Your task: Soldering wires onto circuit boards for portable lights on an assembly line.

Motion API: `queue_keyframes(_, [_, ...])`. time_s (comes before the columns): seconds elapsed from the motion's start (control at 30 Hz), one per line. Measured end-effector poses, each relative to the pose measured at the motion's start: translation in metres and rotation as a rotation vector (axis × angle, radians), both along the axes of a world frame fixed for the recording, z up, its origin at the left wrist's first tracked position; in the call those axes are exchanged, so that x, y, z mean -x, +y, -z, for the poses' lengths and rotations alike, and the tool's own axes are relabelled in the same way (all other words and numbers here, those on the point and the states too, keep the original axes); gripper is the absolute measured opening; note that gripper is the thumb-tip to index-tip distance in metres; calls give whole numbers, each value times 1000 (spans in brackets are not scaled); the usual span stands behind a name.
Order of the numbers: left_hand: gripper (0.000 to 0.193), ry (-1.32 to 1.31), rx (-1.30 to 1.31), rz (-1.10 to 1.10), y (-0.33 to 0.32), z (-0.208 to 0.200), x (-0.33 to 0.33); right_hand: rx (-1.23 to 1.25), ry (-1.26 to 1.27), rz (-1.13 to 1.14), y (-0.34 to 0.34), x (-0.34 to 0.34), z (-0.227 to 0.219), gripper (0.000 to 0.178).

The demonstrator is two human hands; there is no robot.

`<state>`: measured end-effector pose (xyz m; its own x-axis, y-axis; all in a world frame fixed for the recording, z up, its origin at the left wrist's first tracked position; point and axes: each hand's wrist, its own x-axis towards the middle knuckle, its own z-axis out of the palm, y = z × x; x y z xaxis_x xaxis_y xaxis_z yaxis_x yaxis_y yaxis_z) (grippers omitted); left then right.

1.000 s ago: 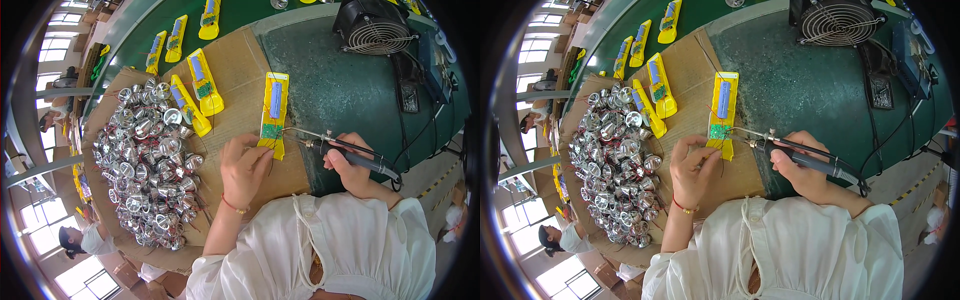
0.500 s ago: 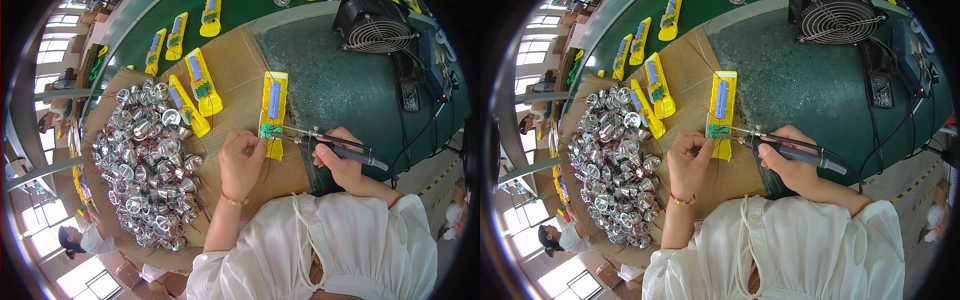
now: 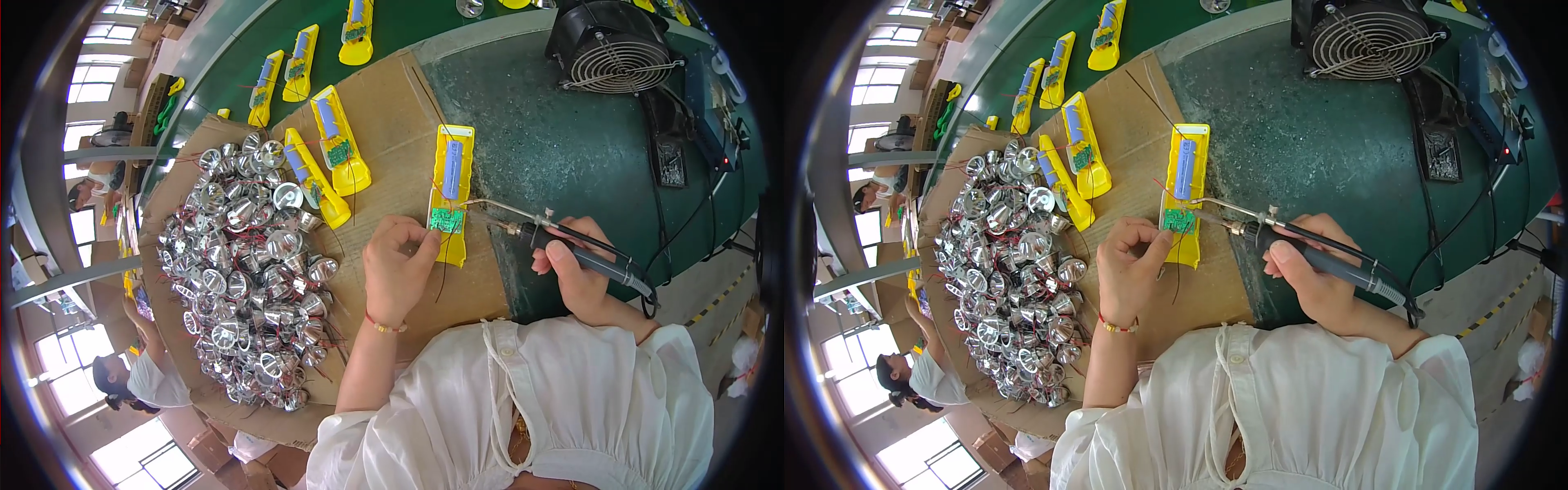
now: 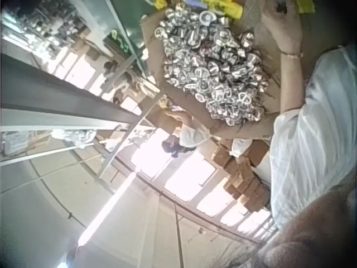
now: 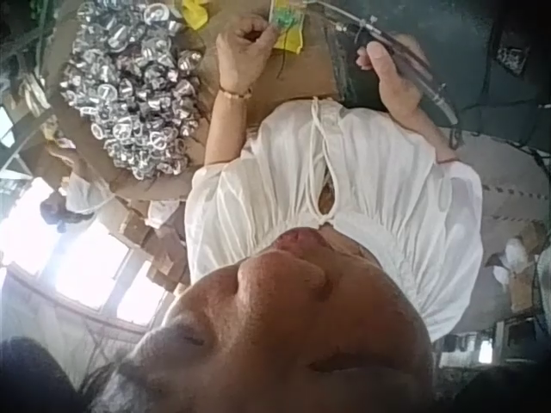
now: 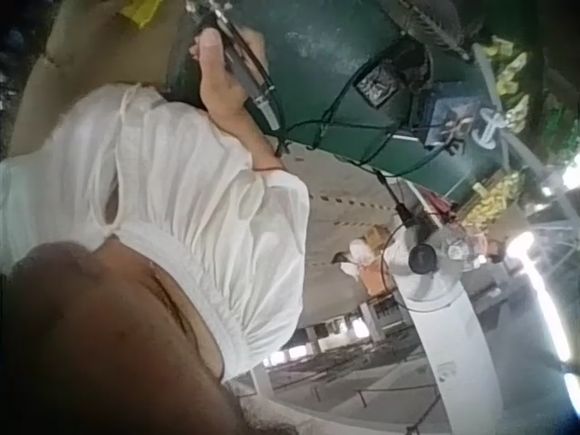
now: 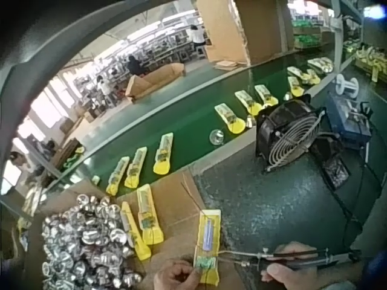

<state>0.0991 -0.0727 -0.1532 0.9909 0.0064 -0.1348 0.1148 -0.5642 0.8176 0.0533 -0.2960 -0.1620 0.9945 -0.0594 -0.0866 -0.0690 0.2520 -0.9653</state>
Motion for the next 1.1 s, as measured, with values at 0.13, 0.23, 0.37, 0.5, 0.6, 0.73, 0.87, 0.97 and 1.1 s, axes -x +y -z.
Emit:
queue_keyframes(0.13, [11,79,152,-99,-1,-7,0,1,9,63,-9,0,4,16])
queue_keyframes(0.23, [13,145,114,-3,7,-14,2,-11,-6,104,-19,-1,8,15])
queue_keyframes(0.37, [14,163,-44,166,-2,-10,-34,-22,-3,155,-30,-2,14,13])
queue_keyframes(0.5, [20,39,-267,157,-37,-24,-145,-13,62,185,-33,-5,17,14])
queue_keyframes(0.6, [39,-438,-359,-22,-48,-15,-221,-5,109,209,-33,-7,18,16])
queue_keyframes(0.73, [44,-574,-645,-1,-22,8,-276,-20,126,209,-31,-8,18,16])
queue_keyframes(0.87, [32,-418,-662,143,-23,8,-255,19,133,220,-34,-9,24,15])
queue_keyframes(0.97, [29,-444,-606,234,-21,-8,-169,43,108,212,-34,-10,24,16])
queue_keyframes(1.1, [34,-476,-552,262,-20,-8,-50,65,102,215,-31,-11,24,16])
